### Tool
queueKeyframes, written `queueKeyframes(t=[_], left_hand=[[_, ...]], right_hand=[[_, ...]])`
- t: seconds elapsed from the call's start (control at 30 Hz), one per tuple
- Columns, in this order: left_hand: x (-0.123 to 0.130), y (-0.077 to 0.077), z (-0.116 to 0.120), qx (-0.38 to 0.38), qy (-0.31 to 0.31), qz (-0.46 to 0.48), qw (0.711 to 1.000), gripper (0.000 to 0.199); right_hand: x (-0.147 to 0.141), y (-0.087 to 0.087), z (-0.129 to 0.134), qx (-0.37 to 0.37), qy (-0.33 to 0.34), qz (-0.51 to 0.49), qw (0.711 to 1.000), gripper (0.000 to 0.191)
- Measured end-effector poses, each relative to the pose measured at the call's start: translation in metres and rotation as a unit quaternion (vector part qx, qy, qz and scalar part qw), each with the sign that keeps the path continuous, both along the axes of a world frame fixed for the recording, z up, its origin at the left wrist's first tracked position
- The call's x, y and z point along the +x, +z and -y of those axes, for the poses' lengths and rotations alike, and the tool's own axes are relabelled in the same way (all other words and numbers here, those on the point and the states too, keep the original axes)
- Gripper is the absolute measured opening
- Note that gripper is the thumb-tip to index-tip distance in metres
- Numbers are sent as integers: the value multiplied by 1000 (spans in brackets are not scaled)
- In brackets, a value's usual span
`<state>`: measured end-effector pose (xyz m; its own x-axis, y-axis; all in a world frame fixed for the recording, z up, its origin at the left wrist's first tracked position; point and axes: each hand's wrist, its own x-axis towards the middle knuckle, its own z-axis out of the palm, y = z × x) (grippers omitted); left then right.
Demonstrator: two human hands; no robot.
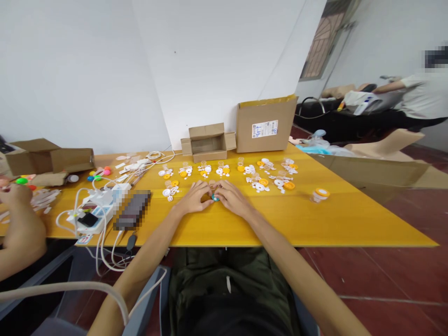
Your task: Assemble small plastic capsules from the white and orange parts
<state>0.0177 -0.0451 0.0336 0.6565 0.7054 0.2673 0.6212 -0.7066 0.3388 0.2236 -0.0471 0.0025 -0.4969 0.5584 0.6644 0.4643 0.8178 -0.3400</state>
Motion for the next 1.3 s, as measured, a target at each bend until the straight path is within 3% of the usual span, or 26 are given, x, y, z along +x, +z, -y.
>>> queueKeyframes(t=[0.47, 0.7, 1.3], left_hand=[[0, -1, -2, 12, 1, 20, 1000, 9], [0, -3, -3, 17, 2, 3, 1000, 26], [0, -5, -4, 8, -1, 9, 1000, 22]], right_hand=[[-1, -1, 0, 7, 2, -9, 1000, 21], [-1, 0, 0, 9, 7, 2, 1000, 22], [-2, -3, -1, 2, -12, 8, 1000, 17]])
